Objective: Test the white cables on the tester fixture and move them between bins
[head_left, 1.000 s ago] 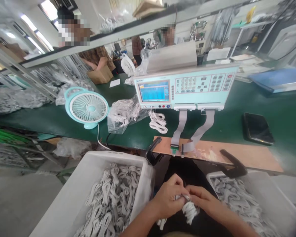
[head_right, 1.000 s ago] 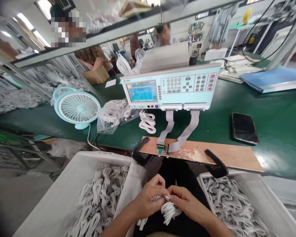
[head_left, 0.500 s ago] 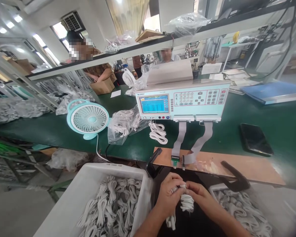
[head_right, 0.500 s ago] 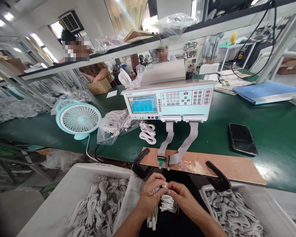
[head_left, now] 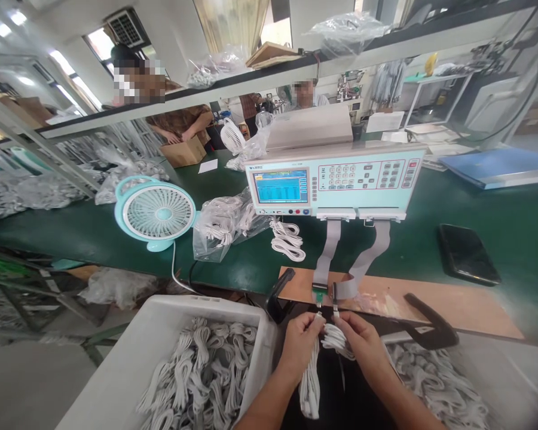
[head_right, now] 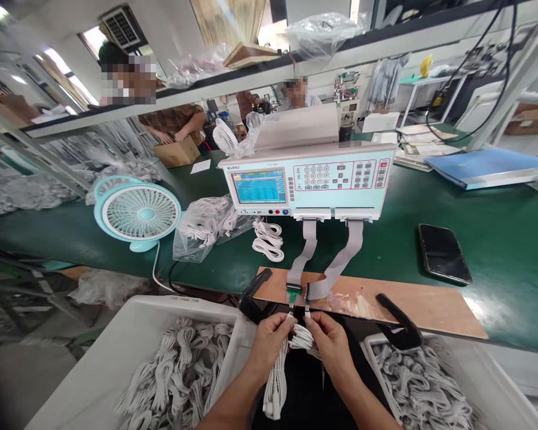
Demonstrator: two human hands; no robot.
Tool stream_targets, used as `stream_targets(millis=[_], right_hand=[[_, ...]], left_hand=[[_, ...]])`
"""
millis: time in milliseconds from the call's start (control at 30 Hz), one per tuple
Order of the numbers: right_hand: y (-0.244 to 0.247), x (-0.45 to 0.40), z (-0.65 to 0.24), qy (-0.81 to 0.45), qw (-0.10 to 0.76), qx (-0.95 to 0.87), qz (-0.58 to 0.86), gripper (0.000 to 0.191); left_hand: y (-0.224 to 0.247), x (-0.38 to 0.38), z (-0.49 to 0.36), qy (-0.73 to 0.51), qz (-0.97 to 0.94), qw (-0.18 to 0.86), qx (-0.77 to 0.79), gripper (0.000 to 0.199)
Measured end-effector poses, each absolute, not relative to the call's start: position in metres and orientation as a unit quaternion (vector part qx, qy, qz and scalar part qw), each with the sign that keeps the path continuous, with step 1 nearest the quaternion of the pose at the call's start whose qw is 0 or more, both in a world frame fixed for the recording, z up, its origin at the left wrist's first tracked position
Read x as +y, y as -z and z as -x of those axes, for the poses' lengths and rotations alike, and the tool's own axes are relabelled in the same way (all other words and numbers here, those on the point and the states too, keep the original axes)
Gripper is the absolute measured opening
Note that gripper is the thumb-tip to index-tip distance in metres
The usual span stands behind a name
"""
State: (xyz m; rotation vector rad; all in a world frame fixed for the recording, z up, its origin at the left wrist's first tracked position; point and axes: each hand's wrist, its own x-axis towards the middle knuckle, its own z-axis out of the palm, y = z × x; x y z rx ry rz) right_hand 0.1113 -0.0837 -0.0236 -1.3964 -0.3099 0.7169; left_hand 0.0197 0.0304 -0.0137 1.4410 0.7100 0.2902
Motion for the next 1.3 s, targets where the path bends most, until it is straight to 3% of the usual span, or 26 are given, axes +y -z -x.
stream_targets(millis=[533,1067,1300], right_hand=[[0.022,-0.082,-0.109,-0.333,0.687,-0.125,0.633,0.034],[0.027,-0.072,-0.108,-0.396,0.761,0.008,0.514,0.029],[0.026,-0.076,-0.112,-0.401,0.744,-0.028,0.534,0.030]], left_hand=[[0.001,0.056,-0.016,-0.052,-0.741,0.642,0.190,0.032],[0.007,0.045,-0.023,-0.098,-0.705,0.658,0.244,0.030],[0.024,0.037,-0.031,-0.157,-0.645,0.685,0.300,0.031]])
